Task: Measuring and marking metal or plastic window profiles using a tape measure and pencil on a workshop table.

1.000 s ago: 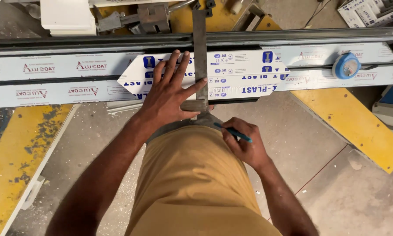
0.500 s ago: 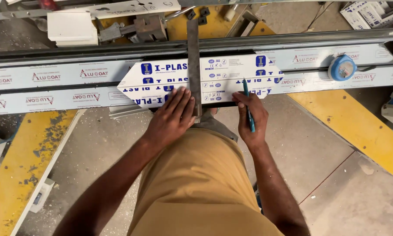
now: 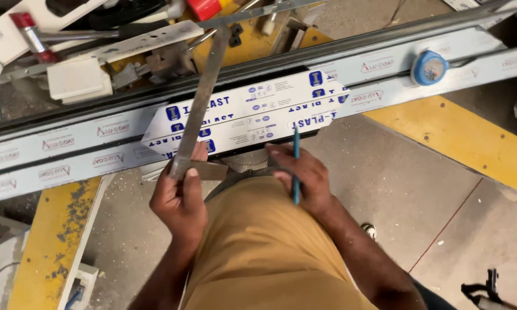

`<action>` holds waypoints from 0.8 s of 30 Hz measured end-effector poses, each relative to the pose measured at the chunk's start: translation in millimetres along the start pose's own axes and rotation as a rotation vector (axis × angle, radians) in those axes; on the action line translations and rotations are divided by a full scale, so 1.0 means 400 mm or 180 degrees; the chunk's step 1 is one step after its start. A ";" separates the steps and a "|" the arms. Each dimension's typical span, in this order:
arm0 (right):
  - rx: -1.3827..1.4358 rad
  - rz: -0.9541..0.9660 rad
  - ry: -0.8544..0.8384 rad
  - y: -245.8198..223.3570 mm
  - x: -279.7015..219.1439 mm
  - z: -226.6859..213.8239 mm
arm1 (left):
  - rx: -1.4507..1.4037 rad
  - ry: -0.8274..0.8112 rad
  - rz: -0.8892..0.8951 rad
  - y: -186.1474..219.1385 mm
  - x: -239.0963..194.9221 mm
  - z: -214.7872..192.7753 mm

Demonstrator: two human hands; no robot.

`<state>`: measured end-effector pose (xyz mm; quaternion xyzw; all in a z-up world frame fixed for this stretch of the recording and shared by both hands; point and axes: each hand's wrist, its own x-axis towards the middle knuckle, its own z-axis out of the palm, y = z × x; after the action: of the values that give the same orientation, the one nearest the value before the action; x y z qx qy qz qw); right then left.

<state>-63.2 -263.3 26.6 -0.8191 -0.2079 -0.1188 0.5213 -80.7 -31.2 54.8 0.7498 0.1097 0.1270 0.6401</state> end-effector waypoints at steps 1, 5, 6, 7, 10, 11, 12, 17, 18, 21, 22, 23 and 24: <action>-0.0062 0.0035 0.0063 -0.031 0.023 -0.001 | -0.0031 -0.0090 0.0010 0.029 -0.002 0.009; -0.0384 -0.0351 -0.0216 -0.110 0.052 -0.019 | -0.1732 -0.0640 -0.0183 0.101 0.000 0.079; -0.0495 -0.0439 -0.0217 -0.116 0.055 -0.012 | -0.1817 -0.0739 -0.0198 0.113 -0.005 0.089; -0.0571 -0.0382 -0.0145 -0.120 0.040 -0.018 | -0.1846 -0.0854 -0.0217 0.109 -0.014 0.100; -0.0565 -0.0225 0.0092 -0.124 0.027 -0.032 | -0.1746 -0.1214 0.0120 0.102 -0.024 0.119; -0.0541 -0.0158 0.0162 -0.129 0.026 -0.044 | -0.1564 -0.1416 0.0108 0.103 -0.020 0.122; -0.0513 -0.0082 0.0220 -0.136 0.021 -0.057 | -0.1381 -0.1608 0.0085 0.103 -0.022 0.126; -0.1017 0.0506 0.0917 -0.048 -0.083 -0.110 | -0.0296 -0.2374 0.0212 0.114 0.011 0.151; -0.1336 0.0847 0.1183 -0.017 -0.103 -0.127 | -0.0067 -0.2543 0.0374 0.131 0.022 0.161; -0.2079 0.1530 0.1745 0.092 -0.146 -0.240 | 0.0120 -0.2668 0.0724 0.119 0.047 0.165; -0.2082 0.1544 0.1749 0.130 -0.163 -0.288 | 0.0121 -0.2682 0.0717 0.116 0.051 0.158; -0.2238 0.1714 0.1807 0.168 -0.180 -0.336 | 0.0361 -0.2623 0.0797 0.113 0.055 0.151; -0.2399 0.1894 0.1873 0.204 -0.200 -0.383 | 0.0599 -0.2577 0.0878 0.109 0.061 0.144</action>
<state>-92.8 -449.3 -6.3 -0.9043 0.2430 -0.2562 0.2397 -38.5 -83.7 90.7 0.8018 -0.2400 -0.1034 0.5374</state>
